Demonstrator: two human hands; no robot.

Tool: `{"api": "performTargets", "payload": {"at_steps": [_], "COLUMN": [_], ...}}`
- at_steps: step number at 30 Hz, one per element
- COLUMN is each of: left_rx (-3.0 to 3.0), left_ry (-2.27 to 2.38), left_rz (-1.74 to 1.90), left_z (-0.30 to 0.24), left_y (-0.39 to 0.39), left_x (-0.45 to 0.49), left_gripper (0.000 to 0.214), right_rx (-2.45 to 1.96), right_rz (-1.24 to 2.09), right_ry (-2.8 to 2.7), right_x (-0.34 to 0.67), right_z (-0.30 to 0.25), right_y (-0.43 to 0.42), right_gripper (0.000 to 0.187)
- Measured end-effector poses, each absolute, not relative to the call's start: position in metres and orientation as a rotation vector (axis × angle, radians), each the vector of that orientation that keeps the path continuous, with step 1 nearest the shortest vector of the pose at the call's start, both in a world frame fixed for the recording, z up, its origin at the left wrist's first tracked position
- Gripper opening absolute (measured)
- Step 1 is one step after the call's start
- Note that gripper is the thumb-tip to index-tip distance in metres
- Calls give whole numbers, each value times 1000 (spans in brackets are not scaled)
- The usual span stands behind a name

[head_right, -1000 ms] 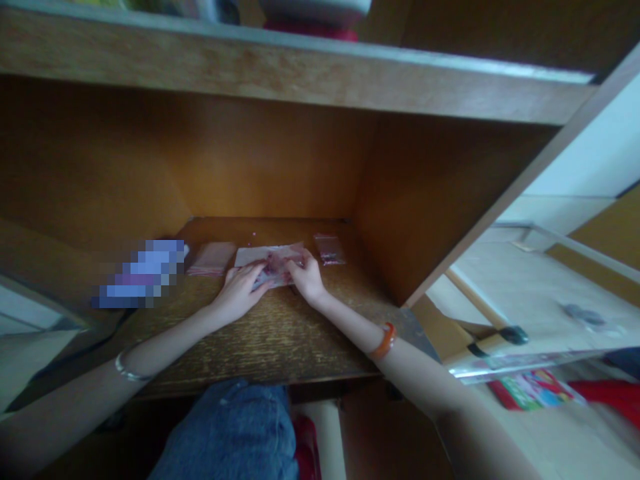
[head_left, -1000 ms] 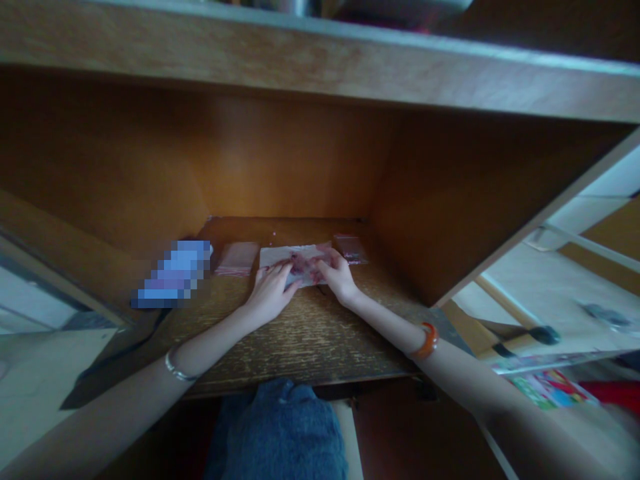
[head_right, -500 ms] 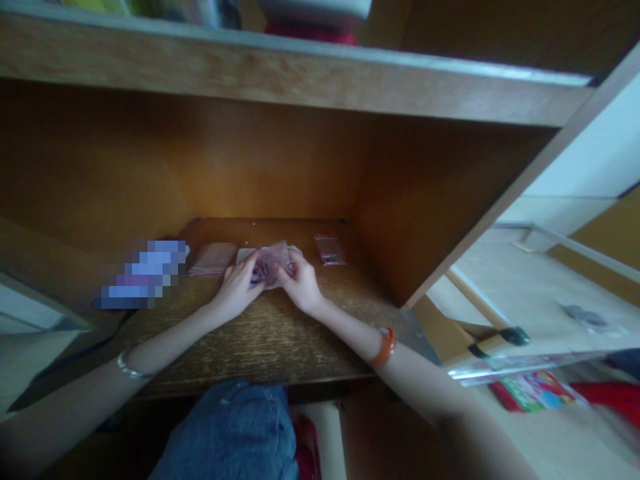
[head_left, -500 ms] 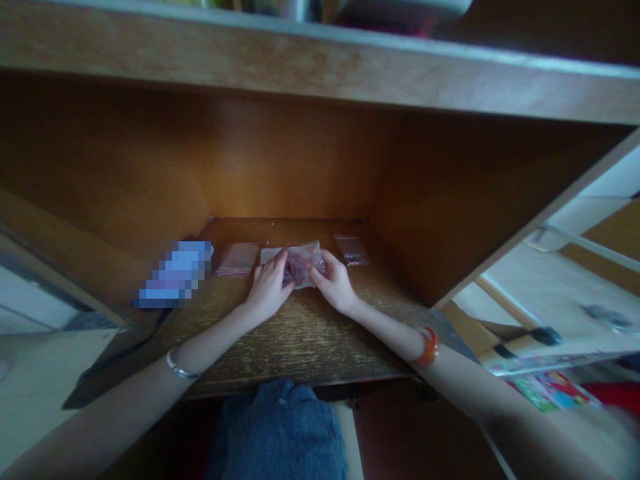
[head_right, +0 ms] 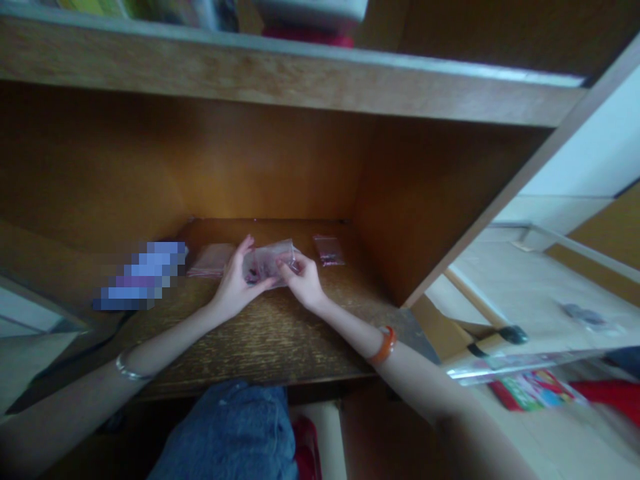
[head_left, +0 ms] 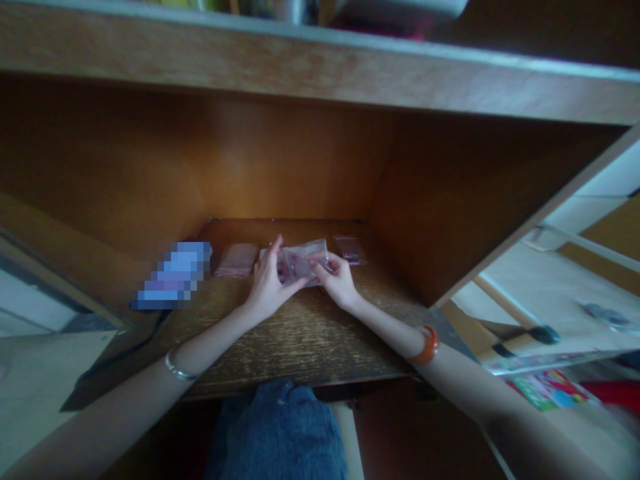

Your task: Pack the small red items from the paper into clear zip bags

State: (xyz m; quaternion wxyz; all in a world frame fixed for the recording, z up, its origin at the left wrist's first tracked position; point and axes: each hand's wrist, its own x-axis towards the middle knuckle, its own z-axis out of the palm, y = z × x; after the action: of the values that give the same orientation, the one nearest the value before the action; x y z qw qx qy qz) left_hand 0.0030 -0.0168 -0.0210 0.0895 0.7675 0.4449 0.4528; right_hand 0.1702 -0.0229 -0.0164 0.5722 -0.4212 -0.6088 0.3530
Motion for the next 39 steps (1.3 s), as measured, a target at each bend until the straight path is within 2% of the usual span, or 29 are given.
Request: {"api": "performTargets", "payload": {"at_steps": [4,6,14,23,32,39], "left_rx": [2178,2103,1937,1778,1756,1713], "left_ry": [1219,1180,1070,974,957,943], "left_rz": [1424,1457,1311,1384,1344,1353], "left_z": [-16,-15,-16,-16,-10,-9], "left_y": [-17,-16,-17,-17,-25,-25], "left_x": [2,1,3,4,3,1], "left_gripper": [35,21,23,23,24,25], "right_rx": [-993,-990,-981,-925,-997,-975], "right_rz": [900,925,923,1178,1196,1187], "right_ry": [-1365,-1313,-1289,-1481,-1378,-1246], "right_x": [170,171,173,171,166,168], "right_z": [-17,-17,-12,-12,-8,-14], "right_y": [-23,-21,-18,-24,-28,-24], "right_gripper": [21,21,22,23,42,35]}}
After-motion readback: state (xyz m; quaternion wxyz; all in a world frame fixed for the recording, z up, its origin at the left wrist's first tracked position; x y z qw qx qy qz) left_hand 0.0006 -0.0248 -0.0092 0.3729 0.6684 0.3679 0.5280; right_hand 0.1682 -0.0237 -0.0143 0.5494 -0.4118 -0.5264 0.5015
